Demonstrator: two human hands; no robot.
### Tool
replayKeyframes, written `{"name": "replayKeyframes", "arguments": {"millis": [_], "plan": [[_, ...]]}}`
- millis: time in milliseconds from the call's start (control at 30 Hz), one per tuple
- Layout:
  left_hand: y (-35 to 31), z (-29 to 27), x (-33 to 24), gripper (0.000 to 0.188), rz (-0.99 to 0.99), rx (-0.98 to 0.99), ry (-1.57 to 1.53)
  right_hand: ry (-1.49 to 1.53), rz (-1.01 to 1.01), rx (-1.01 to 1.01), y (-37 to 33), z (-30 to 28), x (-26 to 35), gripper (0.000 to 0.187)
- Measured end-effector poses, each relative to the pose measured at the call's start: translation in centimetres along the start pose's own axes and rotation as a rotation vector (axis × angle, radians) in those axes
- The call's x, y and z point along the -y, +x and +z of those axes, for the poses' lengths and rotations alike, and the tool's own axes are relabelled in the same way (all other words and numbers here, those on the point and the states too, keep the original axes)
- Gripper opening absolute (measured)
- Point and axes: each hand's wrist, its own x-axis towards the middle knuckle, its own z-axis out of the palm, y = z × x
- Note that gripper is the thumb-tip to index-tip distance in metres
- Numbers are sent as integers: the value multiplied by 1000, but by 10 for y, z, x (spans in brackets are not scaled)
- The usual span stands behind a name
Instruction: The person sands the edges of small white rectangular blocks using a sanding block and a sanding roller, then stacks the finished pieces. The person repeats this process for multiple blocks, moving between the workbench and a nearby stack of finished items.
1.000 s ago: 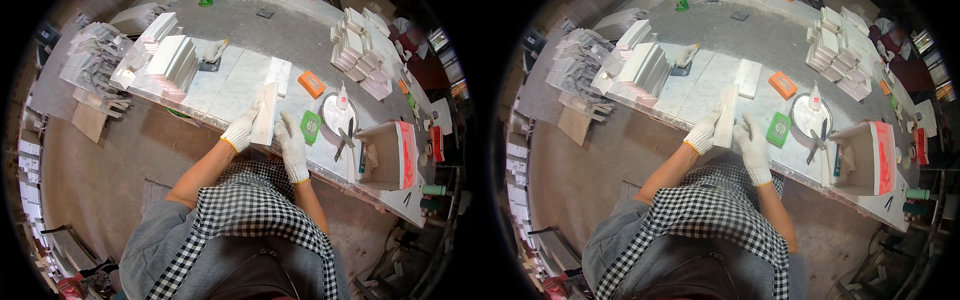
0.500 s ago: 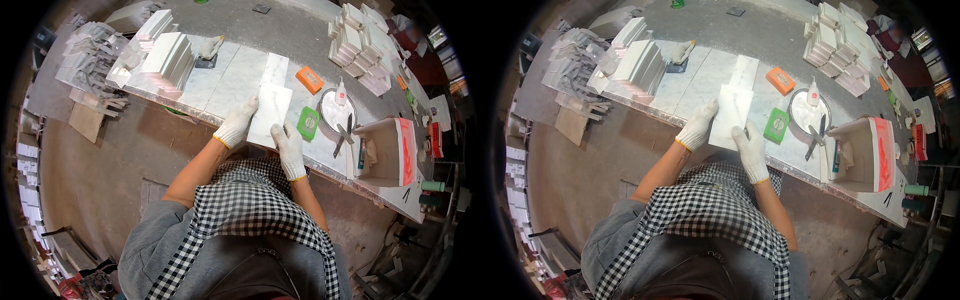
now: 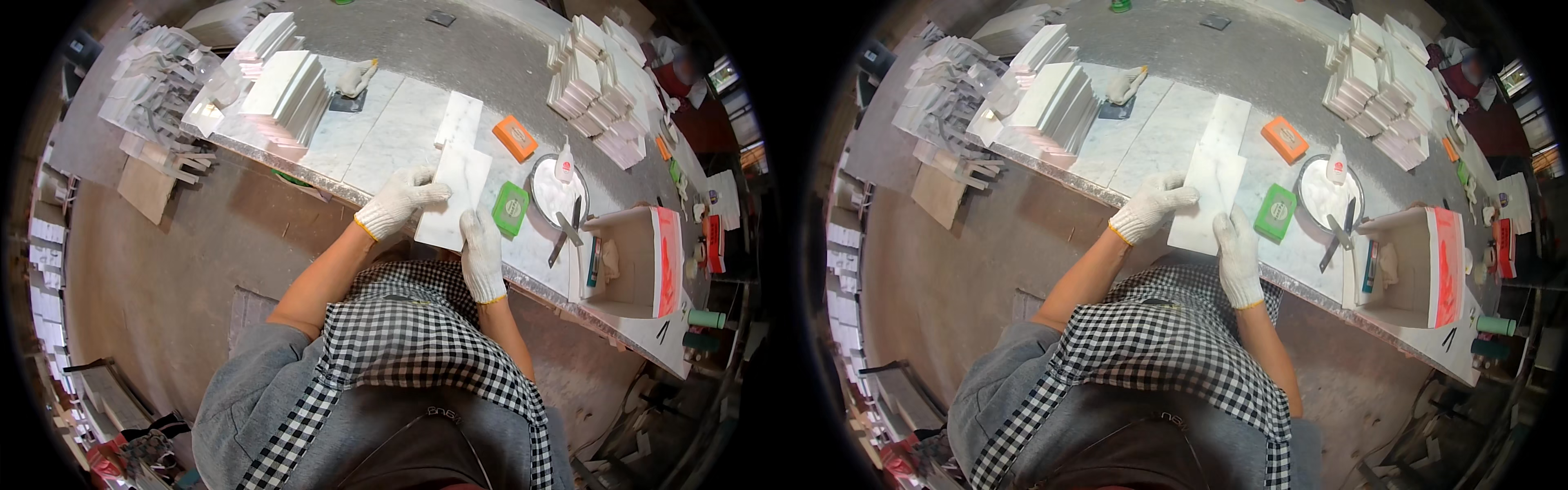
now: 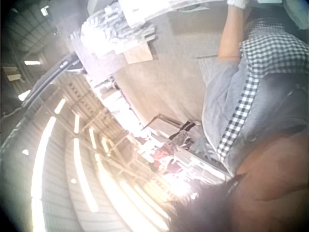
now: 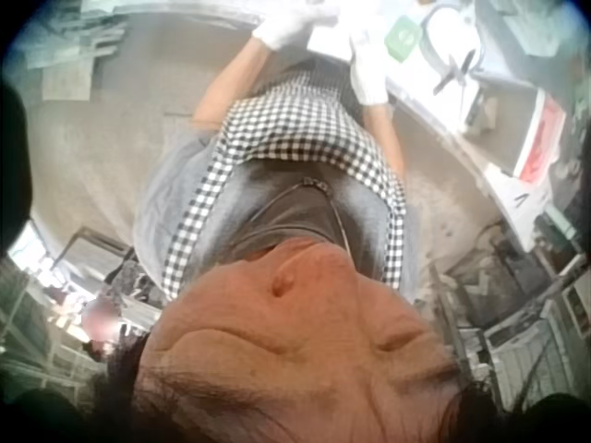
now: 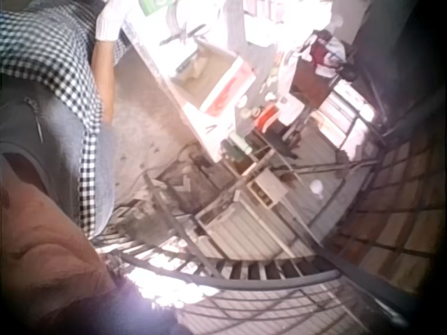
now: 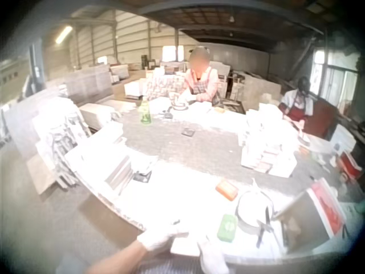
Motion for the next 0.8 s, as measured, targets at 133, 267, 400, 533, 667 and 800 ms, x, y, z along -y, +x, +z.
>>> {"name": "replayKeyframes", "arguments": {"millis": [133,267,400,533,667,800], "plan": [[-1,-1,-7,45,6,-4,35,-22,-3,21,-3,1,4,47],[5,-6,-4,43,24,-43,-23,-111,-14,51,-7,-5,-7,44],[23,-22,6,41,94,-60,20,-147,-12,70,-13,-2,-7,42],[32,-24,7,39,144,-121,41,-116,16,55,-18,4,-2,42],[31,-19,7,45,81,-193,-40,-111,37,35,-19,-2,-10,42],[31,-12,17,52,-30,-213,-330,-24,-18,8,-17,3,-3,40]]}}
